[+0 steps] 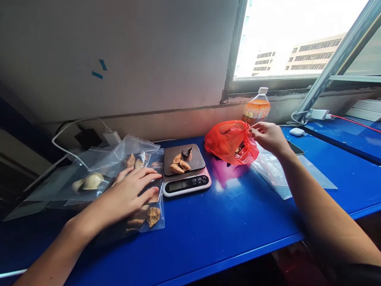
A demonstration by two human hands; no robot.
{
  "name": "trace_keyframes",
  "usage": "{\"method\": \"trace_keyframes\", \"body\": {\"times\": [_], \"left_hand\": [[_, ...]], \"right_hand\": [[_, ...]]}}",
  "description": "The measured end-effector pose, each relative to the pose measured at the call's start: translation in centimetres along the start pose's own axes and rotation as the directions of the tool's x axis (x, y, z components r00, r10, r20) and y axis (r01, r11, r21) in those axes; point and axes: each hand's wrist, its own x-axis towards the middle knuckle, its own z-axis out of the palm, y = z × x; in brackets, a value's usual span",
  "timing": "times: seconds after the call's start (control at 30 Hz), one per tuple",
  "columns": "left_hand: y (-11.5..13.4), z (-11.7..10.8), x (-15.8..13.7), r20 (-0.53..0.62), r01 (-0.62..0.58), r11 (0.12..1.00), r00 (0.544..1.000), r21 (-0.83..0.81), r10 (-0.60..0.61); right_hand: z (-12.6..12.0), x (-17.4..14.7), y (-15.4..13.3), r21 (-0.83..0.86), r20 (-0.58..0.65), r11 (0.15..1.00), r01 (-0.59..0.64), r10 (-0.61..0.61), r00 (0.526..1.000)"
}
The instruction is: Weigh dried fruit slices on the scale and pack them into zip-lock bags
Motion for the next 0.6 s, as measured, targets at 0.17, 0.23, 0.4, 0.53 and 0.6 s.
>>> {"method": "trace_keyframes", "body": {"times": [0.17,0.23,0.4,0.53,0.6], "left_hand": [[0.2,-0.2,-0.1,0.015,0.01,1.0,1.0,0.001,-0.01],[0.2,-0.3,-0.1,0.03,0.017,1.0,0.999,0.011,-0.018],[0.1,-0.3,-0.3,0.019,0.041,0.998,0.999,0.053,-0.042],[0.0,-0.4,-0.3,0.009,0.061,0.996,0.998,0.07,-0.061],[0.1,-0.5,-0.3,0.025,0.047,0.997,0.999,0.063,-0.049]], "right_hand": [[0.9,-1.1,-1.7,-0.141,0.433,0.955,0.26,-0.177,0.884],[0.9,-1.2,-2.1,-0.149,0.552,0.934,0.325,-0.194,0.811],[2.0,-1.2,-1.1,-0.178,0.602,0.912,0.369,-0.196,0.774],[3.3,-1.7,-0.3,-0.153,0.584,0.915,0.372,-0.22,0.781],[3.6,-1.9,-0.3,-0.141,0.555,0.922,0.361,-0.229,0.8]]}}
